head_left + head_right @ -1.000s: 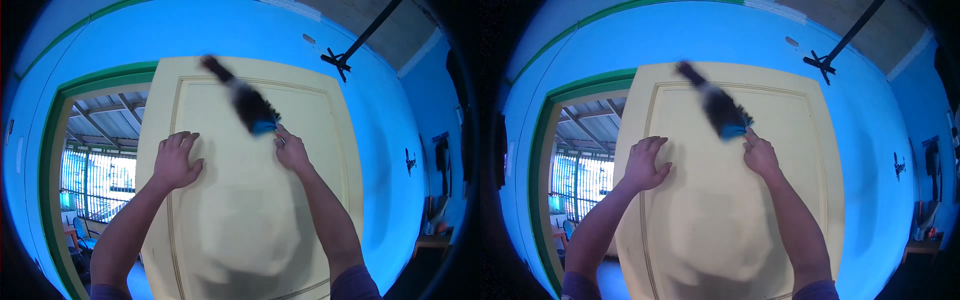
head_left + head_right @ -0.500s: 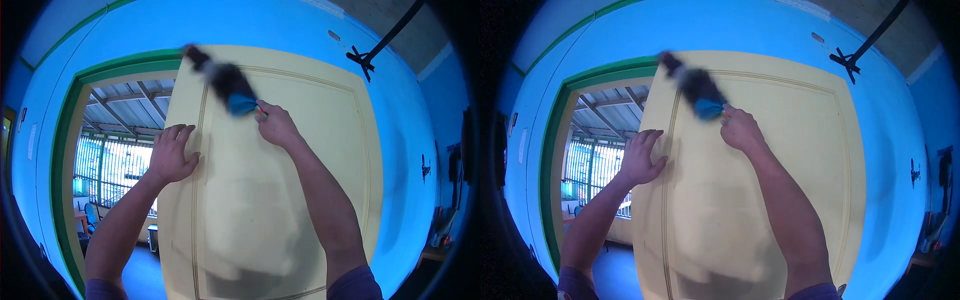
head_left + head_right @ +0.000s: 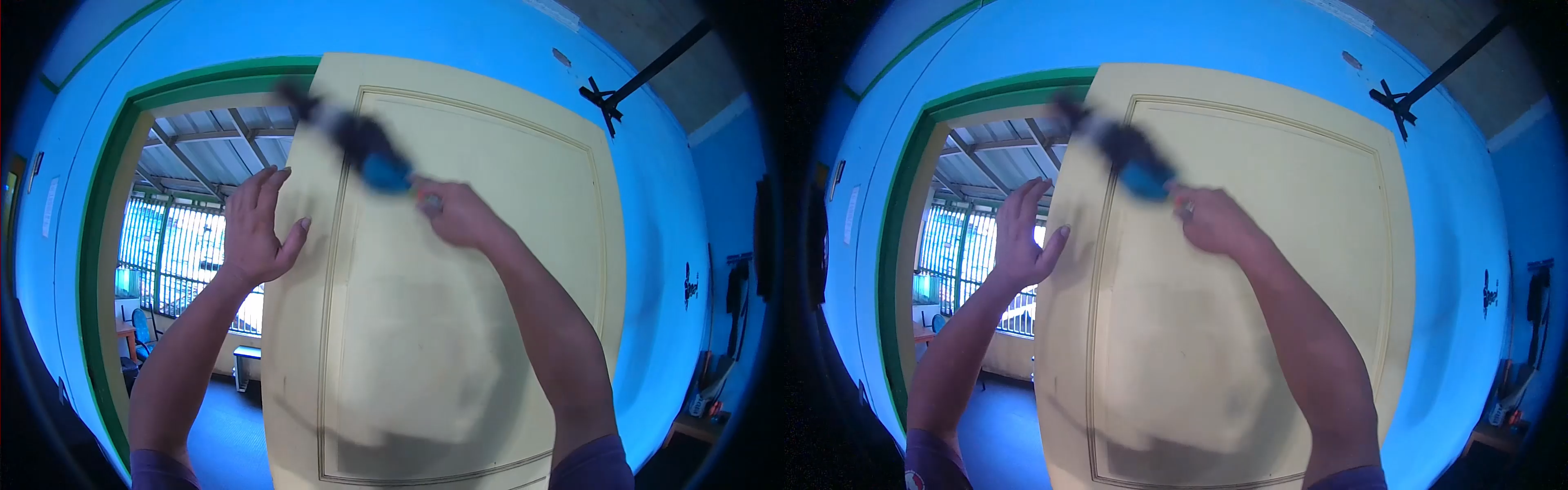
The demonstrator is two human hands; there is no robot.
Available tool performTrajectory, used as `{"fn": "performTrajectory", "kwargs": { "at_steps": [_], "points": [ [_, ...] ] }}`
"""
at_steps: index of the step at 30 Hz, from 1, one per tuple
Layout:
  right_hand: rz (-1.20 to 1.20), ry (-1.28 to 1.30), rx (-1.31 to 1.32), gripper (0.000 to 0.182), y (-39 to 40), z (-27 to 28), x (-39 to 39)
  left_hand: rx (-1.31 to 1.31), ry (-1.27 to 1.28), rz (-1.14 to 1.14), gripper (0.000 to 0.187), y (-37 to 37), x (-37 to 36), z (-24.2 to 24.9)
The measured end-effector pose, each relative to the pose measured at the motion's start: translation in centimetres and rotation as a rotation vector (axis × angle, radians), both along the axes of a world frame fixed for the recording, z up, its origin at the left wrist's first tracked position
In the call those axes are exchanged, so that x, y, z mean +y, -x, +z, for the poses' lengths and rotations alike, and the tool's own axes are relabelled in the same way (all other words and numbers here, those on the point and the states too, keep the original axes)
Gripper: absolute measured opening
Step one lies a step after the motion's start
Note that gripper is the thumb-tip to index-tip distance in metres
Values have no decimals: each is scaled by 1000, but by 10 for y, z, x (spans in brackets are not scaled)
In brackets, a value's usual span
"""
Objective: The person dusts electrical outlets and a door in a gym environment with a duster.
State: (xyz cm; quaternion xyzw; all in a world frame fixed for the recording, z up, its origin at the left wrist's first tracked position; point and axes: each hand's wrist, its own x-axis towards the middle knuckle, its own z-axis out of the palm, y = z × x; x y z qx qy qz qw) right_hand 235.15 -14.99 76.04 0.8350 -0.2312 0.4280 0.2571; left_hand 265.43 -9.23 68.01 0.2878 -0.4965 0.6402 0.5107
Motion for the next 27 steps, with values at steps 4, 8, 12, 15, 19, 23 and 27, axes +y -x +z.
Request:
{"fn": "performTrajectory", "kwargs": {
  "at_steps": [4,8,12,15,19,23,27],
  "points": [
    [54,-12,-50,48,9,-30,-22,-24,-2,-13,66,-1,3,-6],
    [-87,-174,-58,49,16,-70,-9,-40,-34,-13,65,7,2,-12],
    [-136,-155,66,48,38,-116,-7,-114,-93,-83,64,13,-2,-18],
    [104,62,-261,46,52,-160,-54,-90,-138,-75,64,19,-8,-27],
    [-80,-2,140,44,75,-202,-43,-112,-173,-66,66,21,-15,-30],
    [-27,-60,-224,42,102,-183,-39,-107,-210,-96,66,30,-18,-41],
    [-145,-195,81,39,158,-174,25,-112,-234,-49,66,33,-7,-48]
  ]
}}
